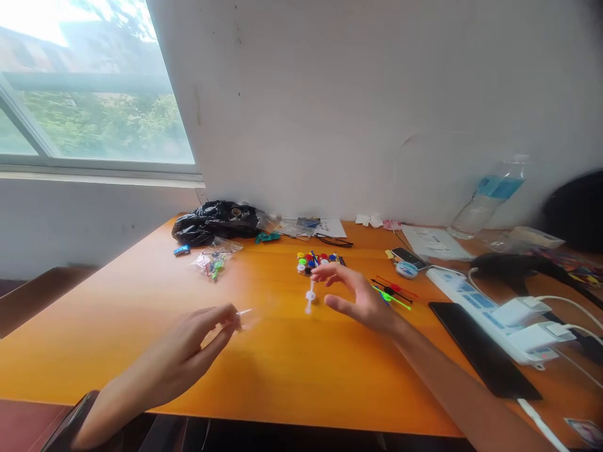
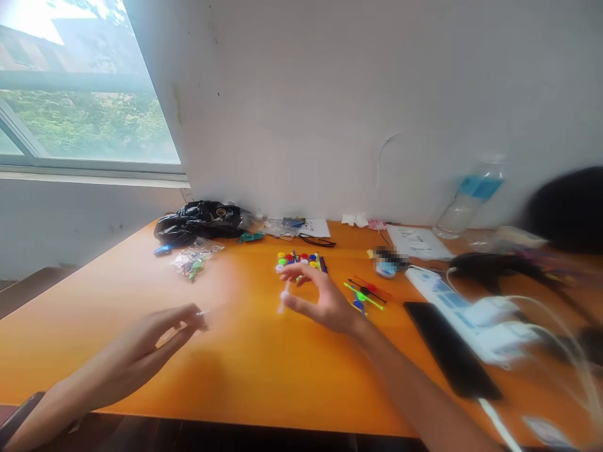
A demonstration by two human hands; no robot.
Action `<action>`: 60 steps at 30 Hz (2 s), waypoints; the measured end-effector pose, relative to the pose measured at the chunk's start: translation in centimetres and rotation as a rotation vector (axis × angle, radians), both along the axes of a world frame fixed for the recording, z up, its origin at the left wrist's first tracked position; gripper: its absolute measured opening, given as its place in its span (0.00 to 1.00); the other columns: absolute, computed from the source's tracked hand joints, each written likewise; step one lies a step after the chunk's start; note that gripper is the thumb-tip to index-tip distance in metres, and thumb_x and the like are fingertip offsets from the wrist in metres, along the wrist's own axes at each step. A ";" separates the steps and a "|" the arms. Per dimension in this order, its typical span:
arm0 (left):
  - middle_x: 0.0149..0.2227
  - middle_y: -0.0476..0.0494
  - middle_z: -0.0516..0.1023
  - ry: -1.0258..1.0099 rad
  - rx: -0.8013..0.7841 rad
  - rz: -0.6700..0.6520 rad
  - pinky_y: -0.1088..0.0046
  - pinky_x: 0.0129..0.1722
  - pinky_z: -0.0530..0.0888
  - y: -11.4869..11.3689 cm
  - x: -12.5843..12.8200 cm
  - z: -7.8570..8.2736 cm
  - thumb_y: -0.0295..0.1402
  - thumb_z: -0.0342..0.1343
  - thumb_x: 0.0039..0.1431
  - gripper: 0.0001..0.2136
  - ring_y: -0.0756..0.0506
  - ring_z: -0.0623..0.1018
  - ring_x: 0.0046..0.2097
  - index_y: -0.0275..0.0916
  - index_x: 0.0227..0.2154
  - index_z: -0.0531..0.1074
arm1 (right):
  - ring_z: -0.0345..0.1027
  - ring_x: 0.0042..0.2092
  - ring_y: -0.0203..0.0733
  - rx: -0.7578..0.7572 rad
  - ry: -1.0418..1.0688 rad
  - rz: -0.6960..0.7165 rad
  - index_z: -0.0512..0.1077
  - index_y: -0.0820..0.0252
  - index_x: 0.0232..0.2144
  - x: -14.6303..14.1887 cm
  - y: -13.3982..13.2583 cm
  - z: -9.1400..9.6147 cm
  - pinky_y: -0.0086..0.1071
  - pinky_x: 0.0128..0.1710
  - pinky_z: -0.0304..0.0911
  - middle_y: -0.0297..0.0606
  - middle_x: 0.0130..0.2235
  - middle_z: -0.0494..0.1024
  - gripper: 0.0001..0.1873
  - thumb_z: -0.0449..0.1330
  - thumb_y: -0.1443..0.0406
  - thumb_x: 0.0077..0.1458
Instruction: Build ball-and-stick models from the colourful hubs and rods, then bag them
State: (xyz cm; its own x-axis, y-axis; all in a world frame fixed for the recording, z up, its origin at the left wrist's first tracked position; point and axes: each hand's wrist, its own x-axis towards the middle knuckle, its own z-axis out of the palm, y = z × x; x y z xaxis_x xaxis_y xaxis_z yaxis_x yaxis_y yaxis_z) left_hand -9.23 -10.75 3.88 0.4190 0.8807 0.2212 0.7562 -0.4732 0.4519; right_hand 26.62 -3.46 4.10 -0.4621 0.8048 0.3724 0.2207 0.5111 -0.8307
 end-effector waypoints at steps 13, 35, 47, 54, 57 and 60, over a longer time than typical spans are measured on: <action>0.35 0.40 0.84 -0.318 -0.175 -0.352 0.74 0.34 0.73 14.5 9.2 12.0 0.48 0.64 0.64 0.18 0.47 0.80 0.36 0.34 0.36 0.80 | 0.75 0.36 0.41 -0.030 -0.021 -0.096 0.80 0.60 0.33 -1.3 5.5 11.2 0.33 0.35 0.69 0.39 0.34 0.82 0.18 0.76 0.53 0.48; 0.59 0.31 0.79 -0.568 -0.502 -0.675 0.60 0.53 0.75 16.6 9.0 9.8 0.57 0.64 0.60 0.33 0.33 0.78 0.59 0.43 0.62 0.73 | 0.77 0.42 0.45 0.178 -0.158 -0.017 0.71 0.57 0.28 -0.9 4.6 12.9 0.38 0.46 0.70 0.39 0.37 0.82 0.14 0.69 0.57 0.57; 0.57 0.35 0.79 -0.510 -0.690 -0.775 0.59 0.51 0.78 18.3 9.3 7.6 0.52 0.63 0.62 0.33 0.34 0.80 0.56 0.50 0.68 0.67 | 0.74 0.37 0.41 0.222 -0.284 -0.017 0.78 0.57 0.32 -1.1 4.9 12.7 0.34 0.40 0.67 0.36 0.34 0.82 0.07 0.69 0.61 0.55; 0.55 0.38 0.81 -0.421 -0.462 -0.708 0.62 0.52 0.78 17.6 9.8 8.1 0.48 0.57 0.68 0.24 0.37 0.80 0.56 0.48 0.63 0.73 | 0.77 0.42 0.44 0.109 -0.340 0.162 0.84 0.55 0.38 -1.1 5.3 12.1 0.35 0.42 0.69 0.36 0.38 0.85 0.08 0.67 0.60 0.58; 0.52 0.36 0.82 -0.458 -0.521 -0.691 0.62 0.47 0.79 17.8 10.0 7.8 0.51 0.58 0.67 0.25 0.37 0.82 0.51 0.45 0.61 0.74 | 0.78 0.43 0.45 0.149 -0.321 0.111 0.85 0.55 0.40 -1.3 5.7 11.9 0.36 0.45 0.70 0.37 0.39 0.86 0.10 0.65 0.61 0.61; 0.51 0.33 0.82 -0.496 -0.584 -0.693 0.61 0.46 0.79 18.3 9.9 7.3 0.55 0.58 0.66 0.29 0.37 0.82 0.49 0.44 0.62 0.73 | 0.79 0.46 0.46 0.204 -0.239 0.029 0.85 0.55 0.44 -1.5 5.7 11.9 0.38 0.49 0.70 0.38 0.42 0.87 0.12 0.63 0.62 0.63</action>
State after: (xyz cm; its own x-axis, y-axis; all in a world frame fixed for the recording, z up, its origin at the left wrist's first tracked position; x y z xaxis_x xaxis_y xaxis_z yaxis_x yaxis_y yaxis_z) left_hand 0.70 7.55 11.18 0.8534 0.5066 0.1229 0.0675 -0.3411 0.9376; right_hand 25.10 2.28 16.03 -0.5775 0.7099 0.4031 0.3800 0.6708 -0.6369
